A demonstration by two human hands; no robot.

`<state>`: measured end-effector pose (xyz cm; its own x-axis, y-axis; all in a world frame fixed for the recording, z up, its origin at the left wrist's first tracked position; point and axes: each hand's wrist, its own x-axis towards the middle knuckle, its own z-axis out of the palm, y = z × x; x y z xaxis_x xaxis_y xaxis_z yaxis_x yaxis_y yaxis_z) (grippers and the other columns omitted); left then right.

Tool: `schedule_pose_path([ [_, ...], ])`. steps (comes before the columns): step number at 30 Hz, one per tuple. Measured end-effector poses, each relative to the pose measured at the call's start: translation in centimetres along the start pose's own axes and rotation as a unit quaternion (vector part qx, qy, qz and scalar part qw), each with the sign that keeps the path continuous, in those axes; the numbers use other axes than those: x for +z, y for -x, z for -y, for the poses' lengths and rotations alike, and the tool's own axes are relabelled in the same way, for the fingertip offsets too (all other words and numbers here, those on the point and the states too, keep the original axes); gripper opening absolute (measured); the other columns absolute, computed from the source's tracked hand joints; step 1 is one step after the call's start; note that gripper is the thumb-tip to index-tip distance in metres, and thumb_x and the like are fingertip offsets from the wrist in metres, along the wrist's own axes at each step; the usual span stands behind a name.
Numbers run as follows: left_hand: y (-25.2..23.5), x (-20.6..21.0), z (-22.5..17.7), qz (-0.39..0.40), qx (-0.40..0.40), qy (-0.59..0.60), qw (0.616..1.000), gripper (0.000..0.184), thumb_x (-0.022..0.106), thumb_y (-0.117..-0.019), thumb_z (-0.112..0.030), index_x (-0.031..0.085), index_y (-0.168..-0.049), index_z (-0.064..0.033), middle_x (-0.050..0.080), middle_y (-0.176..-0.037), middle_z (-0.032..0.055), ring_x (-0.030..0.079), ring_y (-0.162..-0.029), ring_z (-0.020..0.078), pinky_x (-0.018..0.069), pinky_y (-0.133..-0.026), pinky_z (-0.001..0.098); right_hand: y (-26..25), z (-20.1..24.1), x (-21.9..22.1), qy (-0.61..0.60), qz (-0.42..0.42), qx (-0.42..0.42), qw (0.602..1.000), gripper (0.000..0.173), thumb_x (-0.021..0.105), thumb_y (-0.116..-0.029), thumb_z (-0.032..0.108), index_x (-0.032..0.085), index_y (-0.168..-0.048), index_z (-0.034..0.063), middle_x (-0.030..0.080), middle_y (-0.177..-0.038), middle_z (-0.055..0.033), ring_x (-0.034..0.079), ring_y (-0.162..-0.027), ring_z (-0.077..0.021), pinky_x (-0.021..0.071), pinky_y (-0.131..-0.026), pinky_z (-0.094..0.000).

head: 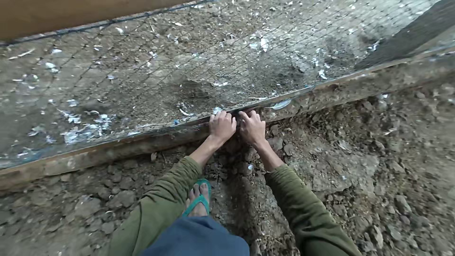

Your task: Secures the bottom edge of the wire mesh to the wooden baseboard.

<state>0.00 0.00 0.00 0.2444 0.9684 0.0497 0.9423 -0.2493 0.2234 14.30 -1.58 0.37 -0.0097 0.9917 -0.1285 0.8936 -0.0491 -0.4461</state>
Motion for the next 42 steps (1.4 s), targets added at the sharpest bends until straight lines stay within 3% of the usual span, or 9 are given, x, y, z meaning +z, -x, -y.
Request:
schedule_pose_path([
  [4,0.0,-0.8,-0.8,0.038,-0.003,-0.013,0.999,0.032,0.05,-0.1026,-0.024,0.072,-0.097,-0.0013,0.071,-0.1,0.018,0.068,-0.102,0.0362,0.051,-0.085,0.0543,0.4,0.4,0.1,0.026,0.03,0.004,0.999,0.044,0.062,-0.0967,0.027,0.062,-0.139,0.0381,0.058,-0.133,-0.0186,0.056,-0.122,-0.0408,0.0466,-0.084,-0.0624],
  [11,-0.3,-2.6,-1.5,0.149,-0.052,0.003,0.987,0.035,0.046,-0.1052,-0.027,0.071,-0.109,-0.0032,0.071,-0.108,0.0192,0.068,-0.107,0.037,0.0513,-0.087,0.0566,0.1,0.6,-0.3,0.047,0.059,0.004,0.997,0.037,0.061,-0.0983,0.03,0.065,-0.135,0.0352,0.057,-0.135,-0.0204,0.053,-0.126,-0.0412,0.0447,-0.087,-0.063],
  [13,-0.1,-2.3,-0.9,0.103,-0.038,0.033,0.993,0.033,0.049,-0.1047,-0.027,0.072,-0.108,-0.0034,0.072,-0.107,0.0185,0.069,-0.105,0.0366,0.0531,-0.086,0.0567,0.2,0.5,-0.2,0.049,0.055,0.001,0.997,0.036,0.06,-0.0993,0.031,0.066,-0.135,0.0348,0.057,-0.134,-0.0205,0.054,-0.124,-0.0417,0.0451,-0.087,-0.0629],
  [16,0.1,-1.6,0.2,-0.046,0.023,0.039,0.998,0.023,0.059,-0.0999,-0.02,0.074,-0.106,-0.0033,0.07,-0.106,0.0184,0.068,-0.102,0.0377,0.0558,-0.083,0.0547,0.4,0.5,0.0,0.057,0.051,0.0,0.997,0.037,0.058,-0.1002,0.031,0.064,-0.137,0.0359,0.057,-0.134,-0.0196,0.054,-0.125,-0.0412,0.0453,-0.087,-0.0629],
  [18,-0.3,-1.8,0.6,-0.058,0.031,0.009,0.998,0.025,0.063,-0.0974,-0.018,0.072,-0.117,-0.0052,0.066,-0.115,0.0202,0.063,-0.108,0.0404,0.0519,-0.083,0.0566,0.6,0.5,0.1,0.058,0.042,0.0,0.997,0.038,0.059,-0.0992,0.03,0.065,-0.137,0.0359,0.058,-0.133,-0.0196,0.054,-0.124,-0.0411,0.0455,-0.087,-0.0635],
  [21,-0.9,-2.0,0.7,-0.008,0.025,-0.034,0.999,0.031,0.063,-0.0979,-0.017,0.07,-0.127,-0.0078,0.065,-0.124,0.0199,0.062,-0.114,0.0401,0.0484,-0.092,0.0583,0.7,0.7,0.3,0.07,0.034,0.001,0.997,0.038,0.059,-0.099,0.03,0.065,-0.137,0.0358,0.059,-0.131,-0.0191,0.056,-0.122,-0.0407,0.046,-0.086,-0.0629],
  [27,-3.5,-3.0,0.3,0.118,-0.007,-0.067,0.991,0.026,0.061,-0.1,-0.021,0.073,-0.118,-0.0064,0.061,-0.128,0.0218,0.055,-0.124,0.0404,0.045,-0.097,0.058,1.0,1.4,0.2,0.087,0.055,0.012,0.995,0.044,0.058,-0.0987,0.031,0.059,-0.143,0.0346,0.059,-0.133,-0.0201,0.056,-0.123,-0.0411,0.0455,-0.087,-0.0639],
  [37,-3.9,-3.8,1.1,0.128,0.013,-0.021,0.991,0.023,0.058,-0.1008,-0.019,0.075,-0.111,-0.0075,0.063,-0.125,0.0151,0.057,-0.12,0.0351,0.0441,-0.097,0.0563,1.2,2.0,-0.8,0.081,0.1,0.026,0.991,0.05,0.055,-0.0999,0.033,0.051,-0.15,0.0334,0.058,-0.136,-0.0228,0.055,-0.126,-0.0433,0.0439,-0.092,-0.0665],
  [42,-3.9,-4.1,1.1,0.128,0.022,-0.018,0.991,0.023,0.058,-0.1002,-0.017,0.075,-0.108,-0.0049,0.063,-0.125,0.0154,0.057,-0.121,0.0348,0.044,-0.096,0.0563,0.6,2.6,-0.7,0.089,0.102,0.036,0.99,0.047,0.057,-0.0991,0.035,0.056,-0.146,0.0311,0.056,-0.139,-0.0238,0.051,-0.13,-0.0448,0.0416,-0.096,-0.0677],
])
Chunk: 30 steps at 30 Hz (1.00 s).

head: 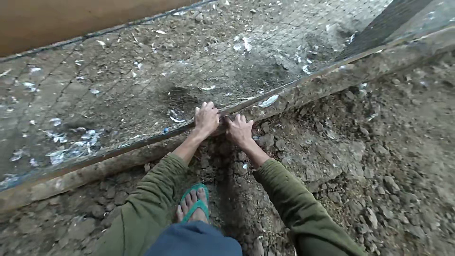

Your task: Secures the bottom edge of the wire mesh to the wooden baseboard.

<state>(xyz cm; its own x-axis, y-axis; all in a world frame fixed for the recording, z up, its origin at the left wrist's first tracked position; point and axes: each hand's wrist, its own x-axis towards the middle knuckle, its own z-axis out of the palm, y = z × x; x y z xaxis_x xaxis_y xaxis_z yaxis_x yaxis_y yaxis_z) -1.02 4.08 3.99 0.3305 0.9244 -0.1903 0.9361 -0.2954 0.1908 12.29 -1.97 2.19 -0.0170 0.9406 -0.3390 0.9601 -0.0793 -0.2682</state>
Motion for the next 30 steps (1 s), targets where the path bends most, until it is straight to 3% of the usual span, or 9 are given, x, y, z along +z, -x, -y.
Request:
schedule_pose_path([
  [5,-0.3,0.2,0.2,0.009,0.008,0.001,1.0,0.022,0.06,-0.0993,-0.016,0.073,-0.108,-0.0011,0.061,-0.125,0.0179,0.055,-0.122,0.037,0.0454,-0.097,0.0552,-0.3,-0.2,0.9,0.007,-0.02,-0.013,1.0,0.057,0.065,-0.0943,0.035,0.052,-0.149,0.0313,0.046,-0.15,-0.023,0.041,-0.139,-0.0454,0.0388,-0.097,-0.07],
  [9,-0.8,0.5,0.1,0.019,0.023,0.0,1.0,0.024,0.06,-0.0995,-0.018,0.07,-0.109,0.0025,0.059,-0.126,0.0221,0.052,-0.124,0.0412,0.045,-0.099,0.0576,-0.3,-0.1,1.0,0.003,-0.006,-0.012,1.0,0.058,0.063,-0.096,0.033,0.049,-0.152,0.0264,0.039,-0.157,-0.0188,0.035,-0.144,-0.0432,0.0308,-0.106,-0.0719],
  [13,-0.9,0.4,0.2,0.044,0.02,-0.025,0.999,0.039,0.072,-0.0916,-0.03,0.067,-0.112,0.0028,0.055,-0.13,0.0227,0.049,-0.129,0.0421,0.0429,-0.103,0.0585,-0.4,0.2,1.2,-0.018,-0.02,-0.021,0.999,0.052,0.06,-0.0977,0.035,0.054,-0.148,0.0219,0.043,-0.154,-0.0186,0.038,-0.143,-0.0411,0.0302,-0.109,-0.0698],
  [21,-1.1,1.0,0.2,-0.012,0.052,-0.071,0.996,0.035,0.073,-0.0917,-0.027,0.069,-0.106,0.0046,0.061,-0.119,0.0251,0.055,-0.119,0.0431,0.0443,-0.096,0.0588,-0.5,0.4,0.4,-0.027,-0.006,-0.009,1.0,0.054,0.058,-0.098,0.045,0.055,-0.147,0.0232,0.041,-0.156,-0.0162,0.034,-0.146,-0.0393,0.0271,-0.112,-0.0681],
  [25,-1.2,1.9,0.6,-0.068,0.089,-0.099,0.989,0.036,0.076,-0.0885,-0.026,0.069,-0.105,0.0051,0.063,-0.116,0.0255,0.058,-0.116,0.0441,0.0433,-0.095,0.0614,-1.2,0.4,1.1,-0.045,-0.05,-0.006,0.998,0.053,0.055,-0.0944,0.053,0.067,-0.135,0.0218,0.046,-0.153,-0.0158,0.038,-0.144,-0.0388,0.0283,-0.11,-0.069],
  [30,-1.3,2.4,0.7,-0.107,0.114,-0.116,0.981,0.03,0.076,-0.0869,-0.021,0.068,-0.101,0.0042,0.064,-0.111,0.0234,0.061,-0.112,0.0428,0.0486,-0.083,0.0592,-0.7,0.2,1.6,-0.052,-0.068,-0.026,0.996,0.057,0.055,-0.0937,0.054,0.064,-0.138,0.0181,0.049,-0.15,-0.0175,0.041,-0.141,-0.0396,0.0298,-0.109,-0.0683],
])
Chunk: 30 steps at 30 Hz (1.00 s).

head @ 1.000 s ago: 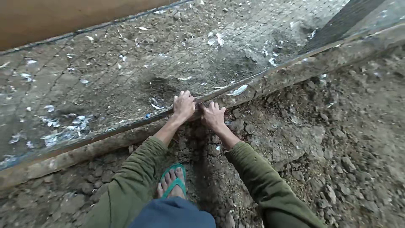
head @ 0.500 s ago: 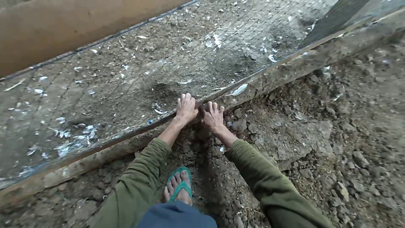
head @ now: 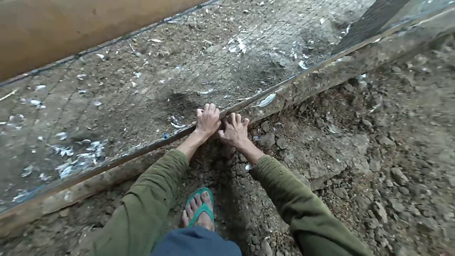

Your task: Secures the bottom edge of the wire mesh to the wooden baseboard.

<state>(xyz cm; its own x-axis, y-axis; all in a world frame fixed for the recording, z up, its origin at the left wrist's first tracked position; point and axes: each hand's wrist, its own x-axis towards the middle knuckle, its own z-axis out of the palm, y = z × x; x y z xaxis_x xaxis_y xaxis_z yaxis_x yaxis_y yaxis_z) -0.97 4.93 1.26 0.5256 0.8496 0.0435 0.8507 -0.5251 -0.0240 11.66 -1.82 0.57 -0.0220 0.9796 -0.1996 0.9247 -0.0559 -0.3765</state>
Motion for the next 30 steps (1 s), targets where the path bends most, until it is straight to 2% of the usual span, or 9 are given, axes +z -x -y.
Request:
schedule_pose_path([
  [4,0.1,0.4,0.2,-0.001,0.005,0.02,1.0,0.031,0.079,-0.0855,-0.021,0.068,-0.101,0.0044,0.063,-0.111,0.0235,0.06,-0.112,0.0432,0.0507,-0.077,0.0575,1.0,0.0,-0.3,0.014,0.045,-0.019,0.999,0.064,0.05,-0.099,0.051,0.047,-0.153,0.0168,0.043,-0.157,-0.015,0.036,-0.147,-0.0365,0.0202,-0.116,-0.069],
  [7,0.4,1.2,0.6,-0.013,0.01,0.03,0.999,0.031,0.081,-0.0843,-0.021,0.068,-0.099,0.003,0.062,-0.111,0.0222,0.06,-0.112,0.0424,0.0533,-0.074,0.0563,1.4,-0.3,-0.1,0.017,0.037,-0.022,0.999,0.066,0.048,-0.0997,0.05,0.043,-0.156,0.0169,0.043,-0.156,-0.0149,0.038,-0.145,-0.0363,0.0224,-0.115,-0.068],
  [11,0.5,1.3,0.7,-0.012,0.014,0.045,0.999,0.03,0.08,-0.0854,-0.02,0.068,-0.1,0.0037,0.062,-0.112,0.0229,0.06,-0.113,0.0429,0.0548,-0.074,0.0555,0.6,-0.6,0.2,0.017,0.03,-0.017,0.999,0.06,0.05,-0.0991,0.05,0.051,-0.151,0.0197,0.045,-0.154,-0.0174,0.039,-0.144,-0.0393,0.025,-0.113,-0.0695],
  [13,0.3,1.0,0.9,0.0,0.014,0.052,0.999,0.03,0.079,-0.087,-0.02,0.068,-0.101,0.0039,0.062,-0.113,0.0233,0.06,-0.113,0.0431,0.0553,-0.076,0.056,0.3,-0.5,0.2,0.011,0.032,-0.007,0.999,0.06,0.051,-0.0984,0.051,0.052,-0.15,0.0215,0.044,-0.154,-0.0179,0.038,-0.144,-0.0403,0.025,-0.112,-0.0712],
  [19,-0.8,-1.6,0.4,0.123,-0.002,0.049,0.991,0.033,0.073,-0.093,-0.021,0.067,-0.111,0.0058,0.06,-0.121,0.0249,0.057,-0.12,0.0418,0.0531,-0.086,0.0557,0.1,-0.2,0.2,-0.004,0.029,0.023,0.999,0.06,0.052,-0.097,0.054,0.051,-0.151,0.0264,0.042,-0.156,-0.0158,0.036,-0.145,-0.0399,0.0266,-0.111,-0.07],
  [22,-1.4,-2.1,0.4,0.165,0.002,0.052,0.985,0.031,0.072,-0.0925,-0.017,0.066,-0.113,0.0057,0.058,-0.124,0.0249,0.056,-0.122,0.0422,0.0541,-0.087,0.0561,0.1,0.0,-0.6,0.002,0.043,0.037,0.998,0.059,0.057,-0.0944,0.052,0.054,-0.148,0.0274,0.041,-0.157,-0.0168,0.036,-0.145,-0.0406,0.0291,-0.109,-0.07],
  [26,-2.6,-3.1,1.0,0.25,0.029,0.047,0.967,0.032,0.07,-0.0948,-0.016,0.065,-0.12,0.0034,0.056,-0.131,0.0233,0.054,-0.127,0.0417,0.0545,-0.093,0.0561,-0.3,0.2,-1.2,0.012,0.056,0.047,0.997,0.06,0.062,-0.0919,0.052,0.057,-0.145,0.0254,0.042,-0.155,-0.0208,0.037,-0.144,-0.0429,0.0314,-0.107,-0.0711],
  [30,-2.7,-3.6,1.4,0.286,0.046,0.044,0.956,0.031,0.067,-0.097,-0.013,0.064,-0.123,0.0034,0.055,-0.131,0.0226,0.053,-0.128,0.0408,0.0523,-0.099,0.054,-0.3,0.4,-1.2,0.022,0.061,0.042,0.997,0.06,0.063,-0.0917,0.052,0.059,-0.144,0.0229,0.043,-0.154,-0.0211,0.037,-0.144,-0.0422,0.0313,-0.107,-0.0714],
])
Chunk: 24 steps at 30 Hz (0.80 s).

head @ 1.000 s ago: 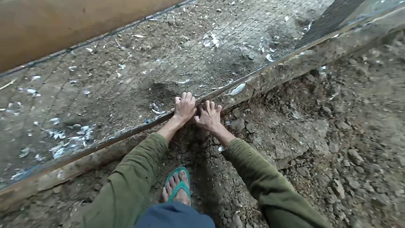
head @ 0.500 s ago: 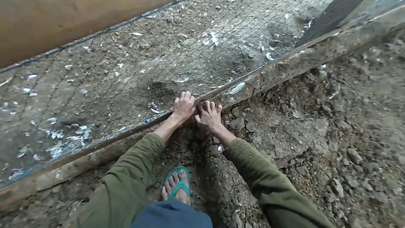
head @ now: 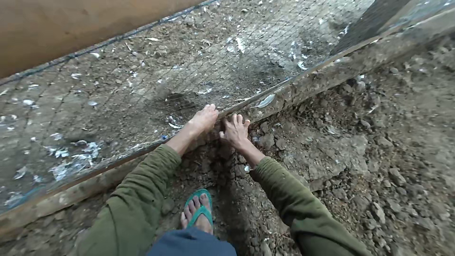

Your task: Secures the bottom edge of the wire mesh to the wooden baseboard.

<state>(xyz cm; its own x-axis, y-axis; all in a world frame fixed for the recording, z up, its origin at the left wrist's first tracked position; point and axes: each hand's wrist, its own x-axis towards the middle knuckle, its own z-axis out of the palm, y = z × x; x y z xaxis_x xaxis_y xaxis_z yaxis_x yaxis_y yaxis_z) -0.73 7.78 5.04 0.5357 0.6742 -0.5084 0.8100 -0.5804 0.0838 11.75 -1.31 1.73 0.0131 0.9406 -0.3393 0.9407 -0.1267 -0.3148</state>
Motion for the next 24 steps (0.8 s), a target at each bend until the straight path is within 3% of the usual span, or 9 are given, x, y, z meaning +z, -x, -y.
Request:
schedule_pose_path([
  [5,-0.2,-0.2,0.1,-0.005,-0.023,0.043,0.999,0.031,0.064,-0.1004,-0.022,0.067,-0.121,0.0002,0.057,-0.133,0.0208,0.054,-0.128,0.0389,0.051,-0.098,0.0576,0.0,0.1,-0.2,0.005,0.004,-0.005,1.0,0.061,0.061,-0.0923,0.053,0.058,-0.144,0.021,0.043,-0.153,-0.0208,0.037,-0.144,-0.0421,0.0314,-0.107,-0.0702],
  [9,-0.3,0.3,0.0,-0.021,-0.03,0.066,0.997,0.028,0.063,-0.1,-0.02,0.068,-0.117,0.0006,0.058,-0.127,0.0209,0.056,-0.124,0.038,0.0516,-0.097,0.0556,-0.2,0.1,-0.1,0.001,0.004,-0.005,1.0,0.061,0.061,-0.0932,0.053,0.056,-0.146,0.0228,0.043,-0.153,-0.0212,0.037,-0.143,-0.0427,0.0314,-0.107,-0.0697],
  [16,-0.8,-0.4,-1.2,0.01,-0.088,0.067,0.994,0.029,0.066,-0.0968,-0.018,0.069,-0.119,-0.0009,0.053,-0.135,0.0249,0.057,-0.122,0.0425,0.0532,-0.094,0.0592,-0.2,-0.2,0.8,-0.01,-0.014,-0.002,1.0,0.06,0.059,-0.0929,0.052,0.055,-0.147,0.0272,0.043,-0.153,-0.0187,0.038,-0.143,-0.0417,0.0321,-0.107,-0.0693],
  [19,-0.6,-1.1,-1.4,0.026,-0.104,0.104,0.989,0.036,0.06,-0.0984,-0.03,0.069,-0.118,-0.0003,0.053,-0.135,0.0255,0.061,-0.116,0.0412,0.0534,-0.092,0.059,-0.1,-0.3,0.6,-0.018,-0.001,0.0,1.0,0.061,0.058,-0.0948,0.052,0.052,-0.149,0.0254,0.041,-0.156,-0.0188,0.036,-0.144,-0.0419,0.0309,-0.108,-0.0693],
  [22,-0.6,-2.0,-1.6,0.05,-0.133,0.18,0.973,0.049,0.046,-0.104,-0.042,0.071,-0.113,-0.0014,0.054,-0.138,0.0242,0.06,-0.119,0.041,0.0498,-0.094,0.0639,0.1,-0.3,0.5,-0.021,-0.001,-0.002,1.0,0.062,0.057,-0.0951,0.053,0.052,-0.15,0.0246,0.04,-0.157,-0.0176,0.036,-0.145,-0.0409,0.0296,-0.109,-0.0688],
  [24,-0.4,-2.3,-1.6,0.044,-0.149,0.242,0.958,0.056,0.036,-0.107,-0.042,0.072,-0.105,0.0004,0.063,-0.125,0.0261,0.063,-0.113,0.0425,0.0479,-0.09,0.0676,0.2,-0.3,0.6,-0.027,-0.01,-0.004,1.0,0.064,0.058,-0.0946,0.052,0.049,-0.153,0.0277,0.041,-0.156,-0.0174,0.037,-0.144,-0.0415,0.0297,-0.109,-0.0695],
])
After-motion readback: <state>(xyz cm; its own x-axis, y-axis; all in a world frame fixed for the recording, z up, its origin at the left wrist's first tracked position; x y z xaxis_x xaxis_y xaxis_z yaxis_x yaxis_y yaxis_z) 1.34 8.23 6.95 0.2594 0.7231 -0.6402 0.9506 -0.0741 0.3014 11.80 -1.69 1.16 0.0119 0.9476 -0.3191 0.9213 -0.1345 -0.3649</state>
